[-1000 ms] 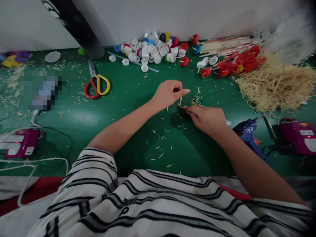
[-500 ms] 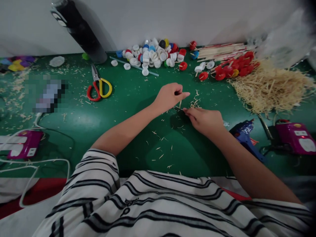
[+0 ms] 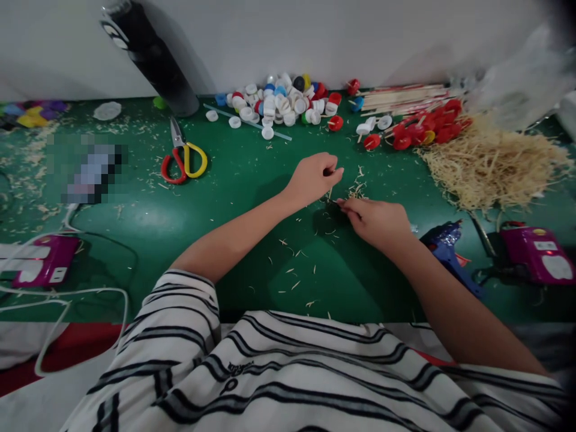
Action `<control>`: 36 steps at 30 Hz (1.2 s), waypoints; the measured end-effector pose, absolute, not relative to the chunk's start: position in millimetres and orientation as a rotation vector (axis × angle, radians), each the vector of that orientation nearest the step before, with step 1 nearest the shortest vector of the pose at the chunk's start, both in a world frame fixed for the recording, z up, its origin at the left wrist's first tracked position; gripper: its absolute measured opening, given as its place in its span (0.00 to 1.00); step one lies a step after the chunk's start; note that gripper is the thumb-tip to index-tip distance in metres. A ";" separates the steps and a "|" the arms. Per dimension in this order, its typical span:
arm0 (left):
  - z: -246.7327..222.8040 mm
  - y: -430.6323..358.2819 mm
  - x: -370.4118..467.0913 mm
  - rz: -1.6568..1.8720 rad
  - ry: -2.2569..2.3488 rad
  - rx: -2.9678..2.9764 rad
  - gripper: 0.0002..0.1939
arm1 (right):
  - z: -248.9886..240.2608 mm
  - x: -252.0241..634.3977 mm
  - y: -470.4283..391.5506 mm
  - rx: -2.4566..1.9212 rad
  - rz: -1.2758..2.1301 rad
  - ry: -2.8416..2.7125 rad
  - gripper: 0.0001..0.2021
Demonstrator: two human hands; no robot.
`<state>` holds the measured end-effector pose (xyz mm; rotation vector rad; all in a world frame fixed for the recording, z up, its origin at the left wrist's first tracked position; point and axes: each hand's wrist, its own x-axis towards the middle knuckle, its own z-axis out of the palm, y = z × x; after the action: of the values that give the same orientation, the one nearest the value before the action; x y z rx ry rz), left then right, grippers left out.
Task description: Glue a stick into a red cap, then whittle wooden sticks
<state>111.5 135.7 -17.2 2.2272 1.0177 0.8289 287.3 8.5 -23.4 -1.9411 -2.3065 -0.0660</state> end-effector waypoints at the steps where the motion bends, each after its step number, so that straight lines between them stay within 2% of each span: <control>1: -17.2 135.3 111.5 0.838 1.013 2.231 0.27 | -23.3 287.2 8.5 -1.933 -0.078 -2.300 0.18; 6: -18.6 134.8 112.8 0.837 0.995 2.227 0.28 | -21.9 285.6 10.9 -1.907 -0.100 -2.258 0.19; 12: -20.1 135.9 111.1 0.832 0.992 2.275 0.27 | -20.0 289.9 12.5 -1.950 0.032 -2.352 0.15; 29: -26.3 139.4 111.2 0.876 0.940 2.368 0.28 | -10.6 302.1 15.7 -2.032 0.132 -2.337 0.18; 36: -20.4 138.7 106.9 0.807 0.924 2.376 0.29 | -3.3 315.9 15.9 -2.047 0.192 -2.175 0.17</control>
<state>106.9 138.7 -20.4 2.3760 0.9244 0.8065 315.9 15.9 -3.3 -2.0466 -2.1749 0.1918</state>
